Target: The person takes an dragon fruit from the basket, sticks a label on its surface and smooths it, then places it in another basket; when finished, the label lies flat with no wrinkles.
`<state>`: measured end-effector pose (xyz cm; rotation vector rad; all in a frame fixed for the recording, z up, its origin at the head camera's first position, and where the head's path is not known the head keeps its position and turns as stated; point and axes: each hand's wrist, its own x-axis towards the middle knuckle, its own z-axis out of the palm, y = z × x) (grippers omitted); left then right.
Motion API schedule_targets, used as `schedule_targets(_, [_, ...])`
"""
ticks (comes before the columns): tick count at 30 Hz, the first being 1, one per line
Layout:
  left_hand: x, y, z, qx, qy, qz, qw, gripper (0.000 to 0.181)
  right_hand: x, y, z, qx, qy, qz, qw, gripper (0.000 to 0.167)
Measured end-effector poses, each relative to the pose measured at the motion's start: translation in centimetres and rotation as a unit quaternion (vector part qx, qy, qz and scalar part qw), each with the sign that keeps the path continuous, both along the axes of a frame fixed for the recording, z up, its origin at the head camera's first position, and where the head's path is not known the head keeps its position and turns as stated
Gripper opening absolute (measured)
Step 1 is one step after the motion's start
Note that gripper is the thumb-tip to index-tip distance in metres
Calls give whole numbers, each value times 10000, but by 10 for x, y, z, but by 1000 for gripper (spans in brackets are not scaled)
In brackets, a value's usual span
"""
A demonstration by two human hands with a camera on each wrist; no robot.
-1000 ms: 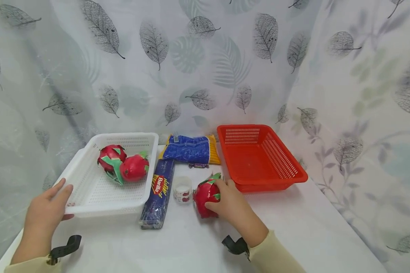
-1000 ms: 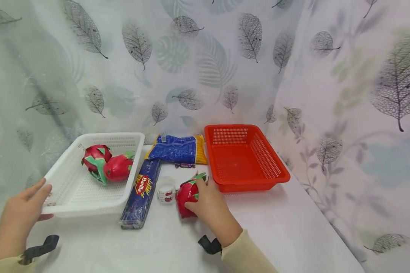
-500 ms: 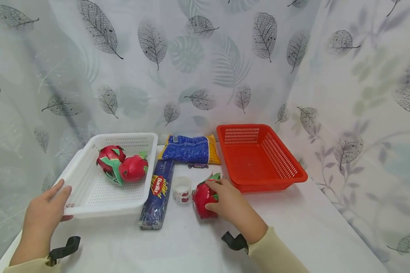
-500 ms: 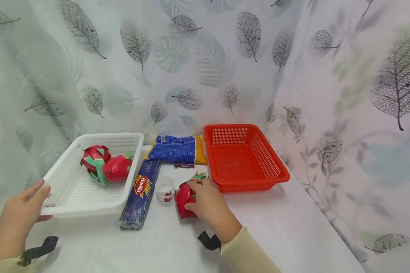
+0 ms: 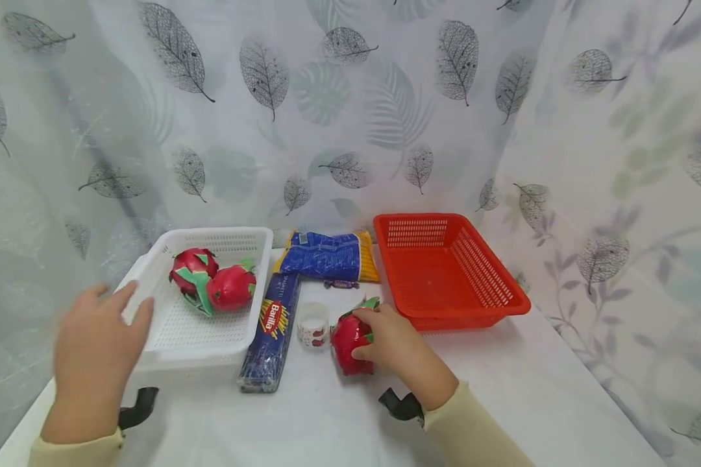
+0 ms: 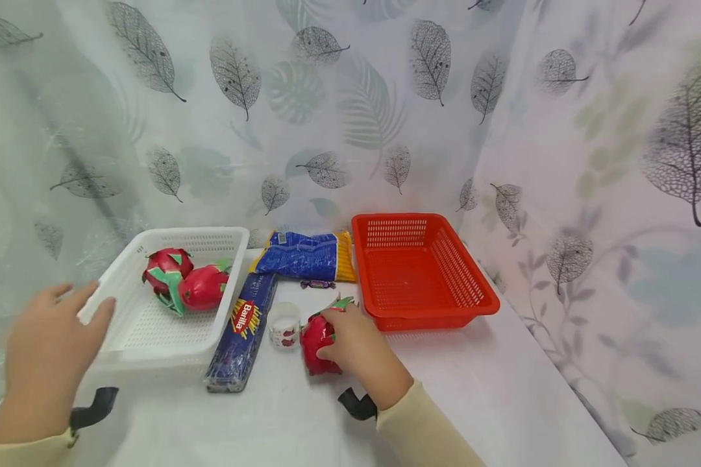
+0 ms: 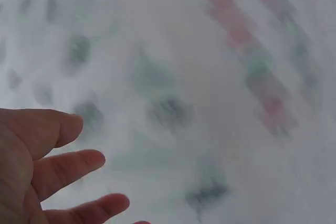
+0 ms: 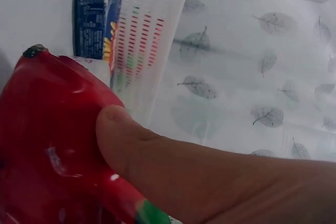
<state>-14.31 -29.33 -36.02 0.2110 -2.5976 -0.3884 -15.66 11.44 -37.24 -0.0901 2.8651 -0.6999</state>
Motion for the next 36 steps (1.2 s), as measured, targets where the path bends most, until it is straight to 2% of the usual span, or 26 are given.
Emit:
schedule_targets(1, [0, 22, 8, -73, 437, -484, 9978, 48, 0, 0, 1, 12, 5, 19, 10000, 81])
schedule_targets(2, [0, 45, 14, -155, 691, -1021, 9923, 46, -1, 0, 1, 13, 12, 41, 10000, 81])
schedule_targets(3, [-1, 68, 19, -198, 793, -1541, 9847, 43, -1, 0, 1, 0, 15, 56, 10000, 80])
schedule_targets(4, [-1, 91, 23, -206, 639, -1999, 9775, 43, -2, 0, 1, -25, 8, 73, 10000, 80])
schedule_targets(5, [-3, 113, 24, -181, 316, -2359, 9711, 42, -2, 0, 1, -56, 0, 87, 9999, 79])
schedule_targets(7, [-7, 153, 24, -116, -694, -2812, 9571, 45, -3, 0, 0, -110, -3, 137, 9998, 78])
schedule_targets(8, [-11, 169, 21, -102, -1174, -2912, 9494, 45, -3, 0, 0, -129, -7, 145, 9998, 78])
schedule_targets(10, [-20, 194, 14, -126, -1966, -2972, 9343, 49, -3, -1, 0, -175, -14, 174, 9997, 77])
schedule_targets(13, [-34, 211, 4, -260, -2662, -2974, 9165, 55, -2, -3, 0, -195, 7, 217, 9996, 77])
schedule_targets(16, [-45, 215, -3, -448, -3007, -2955, 9057, 63, -2, -4, 1, -211, -23, 217, 9995, 77])
schedule_targets(21, [-62, 220, -15, -496, -3206, -3095, 8938, 67, -3, 0, 2, -111, -10, 139, 9998, 76])
schedule_targets(25, [-72, 220, -27, -297, -3221, -3132, 8929, 61, -4, 0, 4, -19, -31, 145, 9999, 77])
schedule_targets(28, [-78, 220, -32, -277, -3159, -3112, 8959, 52, -4, -1, 4, -8, -72, 156, 9999, 78])
schedule_targets(36, [-89, 222, -35, -301, -3005, -2937, 9069, 22, -2, -1, 6, -86, -86, 131, 9998, 79])
